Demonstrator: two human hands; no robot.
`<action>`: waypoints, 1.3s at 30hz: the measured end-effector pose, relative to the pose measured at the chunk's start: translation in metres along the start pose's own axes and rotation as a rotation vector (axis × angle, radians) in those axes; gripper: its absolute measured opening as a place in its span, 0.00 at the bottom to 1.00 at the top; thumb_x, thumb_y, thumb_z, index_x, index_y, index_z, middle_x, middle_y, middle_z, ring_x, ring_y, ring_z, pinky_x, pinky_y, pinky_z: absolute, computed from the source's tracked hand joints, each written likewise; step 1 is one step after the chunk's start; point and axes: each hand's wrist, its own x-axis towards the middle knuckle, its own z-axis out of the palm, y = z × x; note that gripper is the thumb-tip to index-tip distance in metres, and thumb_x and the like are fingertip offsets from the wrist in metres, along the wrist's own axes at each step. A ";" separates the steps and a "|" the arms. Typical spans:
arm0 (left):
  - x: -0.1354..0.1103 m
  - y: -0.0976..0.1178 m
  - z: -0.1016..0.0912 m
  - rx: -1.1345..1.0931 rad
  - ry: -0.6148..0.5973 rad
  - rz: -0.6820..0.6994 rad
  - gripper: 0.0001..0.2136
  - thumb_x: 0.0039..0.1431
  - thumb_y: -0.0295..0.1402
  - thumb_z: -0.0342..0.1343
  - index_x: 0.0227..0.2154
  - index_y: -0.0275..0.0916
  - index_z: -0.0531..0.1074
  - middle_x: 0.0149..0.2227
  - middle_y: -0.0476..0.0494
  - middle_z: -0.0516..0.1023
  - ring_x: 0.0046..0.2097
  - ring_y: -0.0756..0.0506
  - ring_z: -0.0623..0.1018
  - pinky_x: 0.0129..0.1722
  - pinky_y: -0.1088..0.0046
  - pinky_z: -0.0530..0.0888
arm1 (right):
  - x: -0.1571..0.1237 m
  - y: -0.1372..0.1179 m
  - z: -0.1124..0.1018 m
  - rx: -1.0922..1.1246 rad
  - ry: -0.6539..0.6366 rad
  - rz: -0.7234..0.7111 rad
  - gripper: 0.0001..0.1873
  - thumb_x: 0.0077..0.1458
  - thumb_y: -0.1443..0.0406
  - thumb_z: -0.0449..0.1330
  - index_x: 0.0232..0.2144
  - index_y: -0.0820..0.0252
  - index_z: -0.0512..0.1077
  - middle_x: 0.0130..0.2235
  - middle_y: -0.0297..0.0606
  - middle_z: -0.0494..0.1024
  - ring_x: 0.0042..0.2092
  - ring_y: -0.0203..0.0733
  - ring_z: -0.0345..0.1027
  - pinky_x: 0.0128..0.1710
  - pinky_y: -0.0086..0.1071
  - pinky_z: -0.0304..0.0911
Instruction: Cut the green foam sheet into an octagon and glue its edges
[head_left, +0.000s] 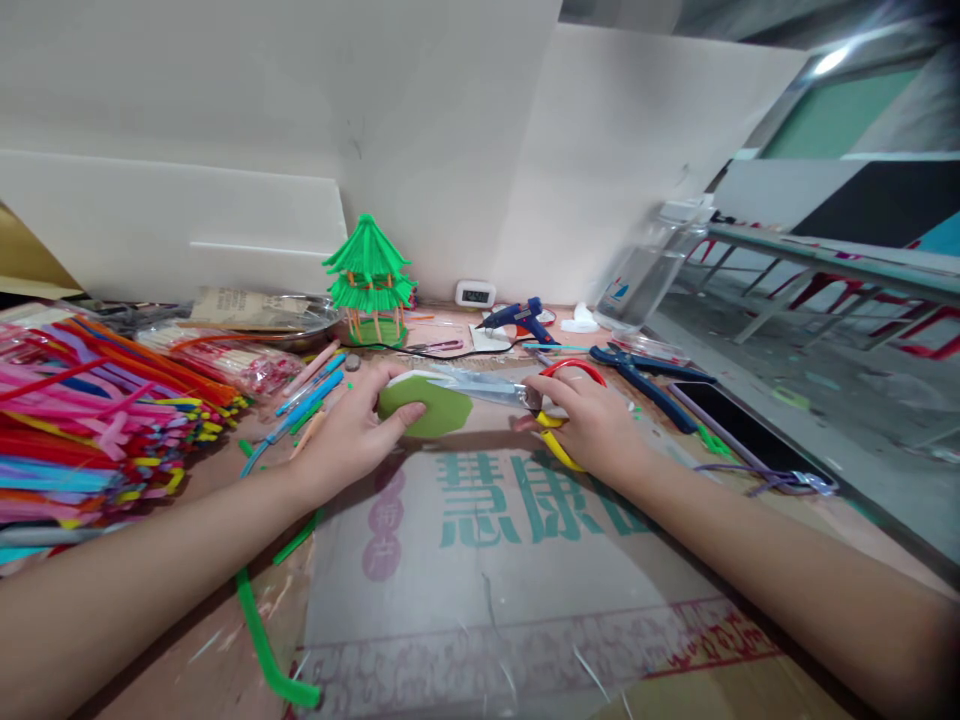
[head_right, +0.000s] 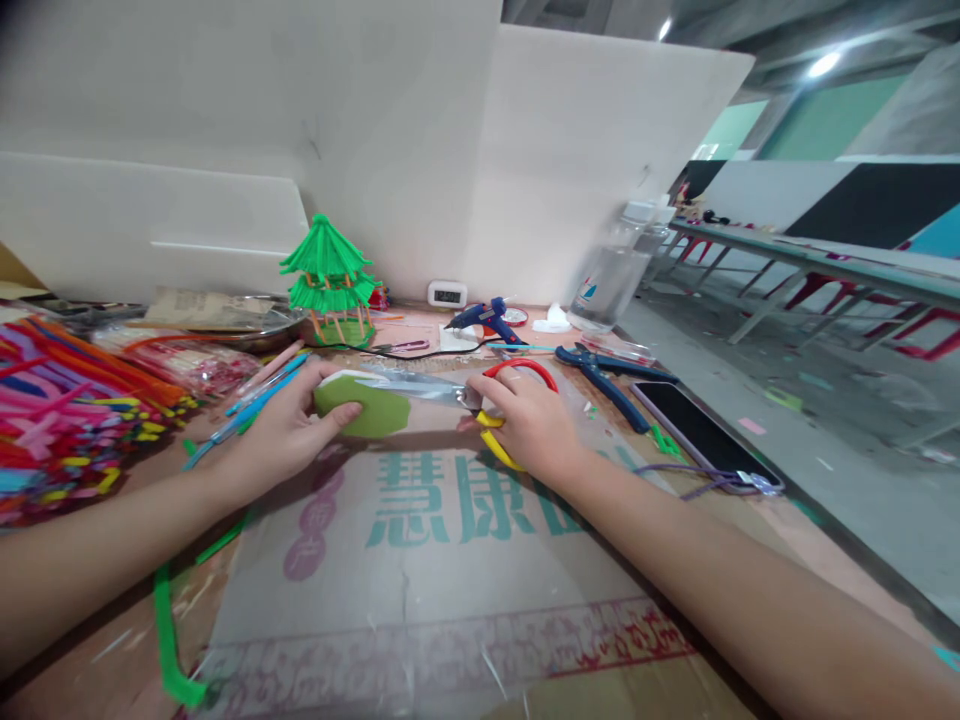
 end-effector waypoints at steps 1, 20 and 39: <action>0.000 0.000 0.000 0.008 -0.006 0.006 0.12 0.62 0.41 0.55 0.45 0.43 0.67 0.44 0.46 0.74 0.45 0.43 0.76 0.43 0.67 0.74 | 0.000 0.000 0.000 0.000 -0.006 0.002 0.17 0.58 0.53 0.62 0.43 0.59 0.72 0.38 0.41 0.77 0.38 0.43 0.69 0.38 0.33 0.61; -0.001 -0.004 0.000 0.000 0.006 -0.013 0.12 0.62 0.41 0.54 0.45 0.44 0.67 0.44 0.45 0.75 0.44 0.41 0.76 0.41 0.66 0.74 | -0.003 0.003 0.000 -0.149 -0.043 -0.015 0.16 0.61 0.52 0.58 0.43 0.56 0.73 0.38 0.41 0.76 0.39 0.44 0.68 0.36 0.34 0.56; 0.003 -0.001 0.001 -0.080 0.035 -0.080 0.14 0.59 0.37 0.58 0.47 0.42 0.67 0.45 0.45 0.75 0.47 0.42 0.76 0.45 0.65 0.75 | 0.002 0.001 0.000 0.119 -0.005 0.134 0.18 0.58 0.52 0.61 0.44 0.58 0.72 0.33 0.39 0.75 0.32 0.42 0.66 0.31 0.33 0.58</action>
